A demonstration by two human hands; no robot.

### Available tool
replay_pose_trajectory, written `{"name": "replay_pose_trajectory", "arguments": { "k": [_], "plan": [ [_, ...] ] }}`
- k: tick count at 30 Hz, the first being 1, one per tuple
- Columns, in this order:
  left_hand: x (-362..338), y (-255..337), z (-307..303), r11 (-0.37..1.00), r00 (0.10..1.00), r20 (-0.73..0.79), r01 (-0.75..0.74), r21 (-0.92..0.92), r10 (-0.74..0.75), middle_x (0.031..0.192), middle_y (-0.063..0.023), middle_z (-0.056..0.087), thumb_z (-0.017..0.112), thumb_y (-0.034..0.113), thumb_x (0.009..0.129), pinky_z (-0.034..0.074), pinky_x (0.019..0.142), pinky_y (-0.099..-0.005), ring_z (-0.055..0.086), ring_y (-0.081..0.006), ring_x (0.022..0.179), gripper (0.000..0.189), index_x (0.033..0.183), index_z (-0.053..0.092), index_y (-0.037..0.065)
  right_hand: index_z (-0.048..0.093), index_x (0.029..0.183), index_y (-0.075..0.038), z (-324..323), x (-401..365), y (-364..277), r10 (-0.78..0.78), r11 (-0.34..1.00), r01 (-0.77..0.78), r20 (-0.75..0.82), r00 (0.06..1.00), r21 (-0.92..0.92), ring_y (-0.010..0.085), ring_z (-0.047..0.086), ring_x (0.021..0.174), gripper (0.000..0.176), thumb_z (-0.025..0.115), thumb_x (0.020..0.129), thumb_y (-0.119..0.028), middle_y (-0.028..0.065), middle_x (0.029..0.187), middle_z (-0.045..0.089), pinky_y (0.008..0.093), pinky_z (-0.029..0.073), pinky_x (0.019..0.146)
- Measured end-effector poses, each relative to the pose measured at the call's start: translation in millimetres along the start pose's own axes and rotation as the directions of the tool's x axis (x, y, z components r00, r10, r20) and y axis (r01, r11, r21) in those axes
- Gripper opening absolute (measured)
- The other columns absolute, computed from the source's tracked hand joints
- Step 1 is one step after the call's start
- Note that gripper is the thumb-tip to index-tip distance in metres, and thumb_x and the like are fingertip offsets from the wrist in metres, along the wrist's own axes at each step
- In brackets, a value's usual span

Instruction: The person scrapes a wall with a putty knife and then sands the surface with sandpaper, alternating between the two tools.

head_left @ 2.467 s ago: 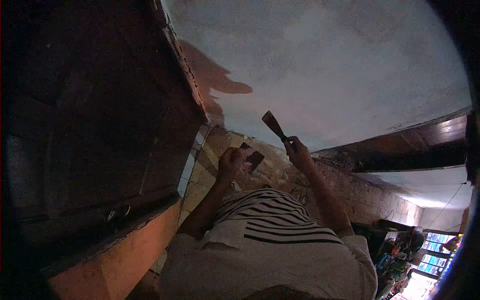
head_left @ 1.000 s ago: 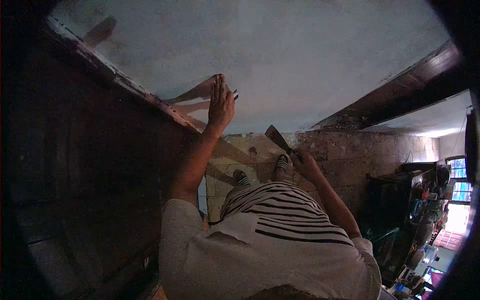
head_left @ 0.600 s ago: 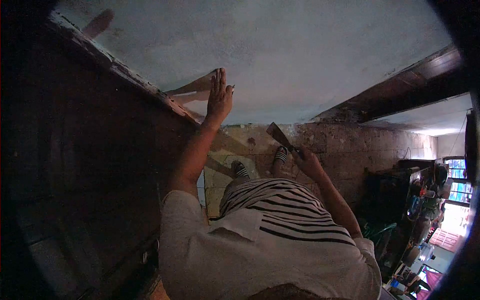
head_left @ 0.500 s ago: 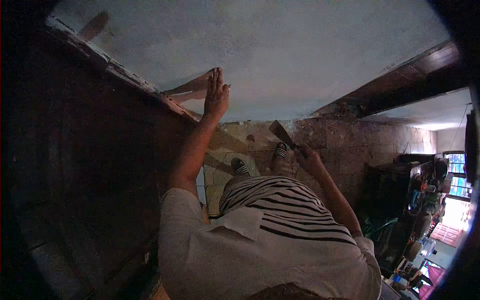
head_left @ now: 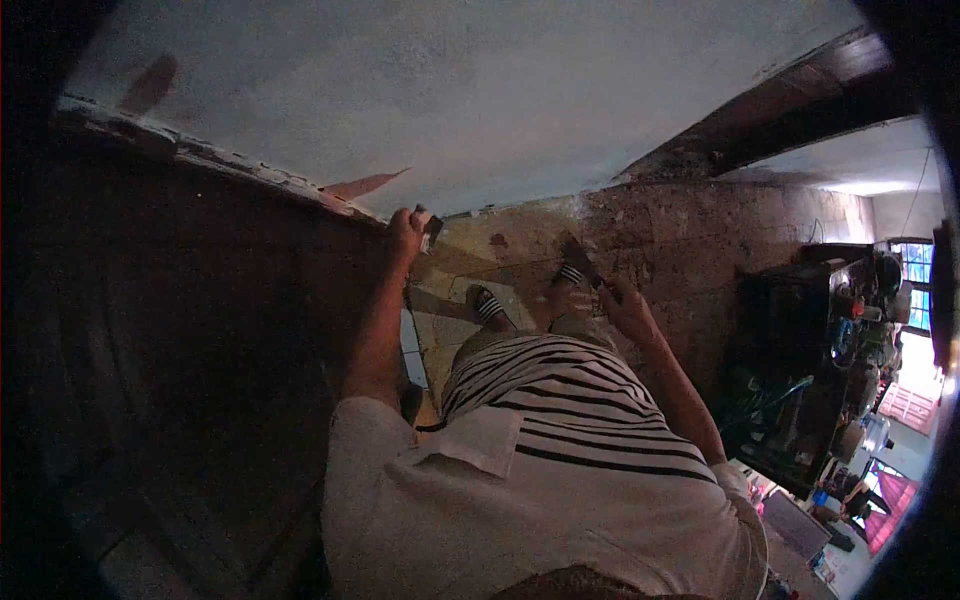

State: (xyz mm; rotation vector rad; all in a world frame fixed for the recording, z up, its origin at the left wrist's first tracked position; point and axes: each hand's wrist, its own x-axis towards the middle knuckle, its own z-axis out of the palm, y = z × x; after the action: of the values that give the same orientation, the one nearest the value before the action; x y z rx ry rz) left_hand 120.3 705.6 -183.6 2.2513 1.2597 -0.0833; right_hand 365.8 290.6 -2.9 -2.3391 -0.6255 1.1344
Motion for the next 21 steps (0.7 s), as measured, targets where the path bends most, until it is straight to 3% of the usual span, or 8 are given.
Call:
{"name": "replay_pose_trajectory", "arguments": {
  "k": [2,4,8,10,13,14,16,21],
  "plan": [
    [4,-62,65,0.930,0.987,-0.068,0.110,-0.351,-0.143,0.098,-0.0153,0.049,0.052,0.029,0.102,0.046,0.085,-0.0422,0.051,-0.0277,0.089,0.028,0.095,0.050,0.002,0.059,0.124,-0.004,3,-4,2,0.040,0.999,-0.040,-0.021,0.999,0.007,0.0185,0.059,0.079,0.033,0.054,0.102,-0.028,0.0119,0.092,0.067,0.0355,0.048,0.071],
    [-1,-124,139,0.666,0.951,-0.215,-0.014,-0.746,-0.221,0.075,-0.0058,0.045,0.057,0.032,0.100,0.045,0.074,-0.0405,0.044,-0.0220,0.070,0.034,0.081,0.044,0.007,0.059,0.124,-0.003,7,-5,13,-0.052,0.999,0.052,-0.005,0.999,-0.013,0.0188,0.060,0.078,0.035,0.053,0.102,-0.030,0.0114,0.090,0.067,0.0362,0.049,0.071],
    [-127,-162,174,0.857,0.947,-0.047,0.265,-0.441,-0.317,0.081,-0.0077,0.048,0.057,0.032,0.100,0.047,0.075,-0.0415,0.048,-0.0232,0.074,0.030,0.089,0.046,0.006,0.059,0.116,-0.002,19,-8,25,-0.236,0.972,0.234,-0.101,0.966,-0.038,0.0191,0.061,0.075,0.034,0.052,0.102,-0.033,0.0120,0.086,0.067,0.0376,0.049,0.069],
    [-180,-178,192,0.868,0.931,0.004,0.343,-0.359,-0.366,0.085,-0.0087,0.050,0.058,0.032,0.100,0.047,0.076,-0.0420,0.049,-0.0239,0.076,0.029,0.093,0.047,0.006,0.057,0.124,0.000,13,-8,10,0.021,0.996,-0.015,0.068,0.997,-0.083,0.0282,0.067,0.084,0.042,0.057,0.100,-0.034,0.0219,0.099,0.068,0.0415,0.052,0.076],
    [-245,-190,210,0.858,0.896,0.055,0.439,-0.266,-0.441,0.090,-0.0101,0.053,0.058,0.032,0.099,0.048,0.076,-0.0427,0.051,-0.0248,0.078,0.028,0.099,0.049,0.005,0.058,0.123,0.001,11,-9,13,-0.026,0.994,0.042,0.152,0.988,-0.104,0.0288,0.067,0.081,0.042,0.056,0.100,-0.034,0.0206,0.093,0.068,0.0428,0.052,0.071],
    [-260,-190,211,0.854,0.885,0.065,0.462,-0.239,-0.460,0.091,-0.0106,0.054,0.058,0.032,0.099,0.048,0.076,-0.0430,0.052,-0.0252,0.079,0.029,0.101,0.050,0.005,0.058,0.123,0.001,13,-7,19,-0.030,0.993,0.046,0.150,0.988,-0.105,0.0288,0.067,0.081,0.042,0.056,0.100,-0.034,0.0206,0.093,0.068,0.0428,0.052,0.071],
    [-284,-183,208,0.849,0.869,0.074,0.494,-0.186,-0.489,0.094,-0.0116,0.055,0.058,0.032,0.099,0.049,0.077,-0.0435,0.054,-0.0258,0.081,0.029,0.105,0.051,0.004,0.059,0.118,0.001,20,1,37,-0.213,0.965,0.227,0.110,0.971,-0.134,0.0268,0.063,0.074,0.037,0.055,0.101,-0.031,0.0167,0.086,0.067,0.0406,0.049,0.067],
    [-298,-137,185,0.902,0.902,0.057,0.430,-0.047,-0.427,0.103,-0.0140,0.060,0.059,0.032,0.098,0.051,0.078,-0.0447,0.058,-0.0274,0.085,0.034,0.115,0.055,0.003,0.058,0.122,0.001,12,-8,67,-0.256,0.963,0.264,0.133,0.958,-0.053,0.0262,0.064,0.078,0.036,0.055,0.101,-0.028,0.0180,0.092,0.068,0.0402,0.049,0.067]
  ]
}}
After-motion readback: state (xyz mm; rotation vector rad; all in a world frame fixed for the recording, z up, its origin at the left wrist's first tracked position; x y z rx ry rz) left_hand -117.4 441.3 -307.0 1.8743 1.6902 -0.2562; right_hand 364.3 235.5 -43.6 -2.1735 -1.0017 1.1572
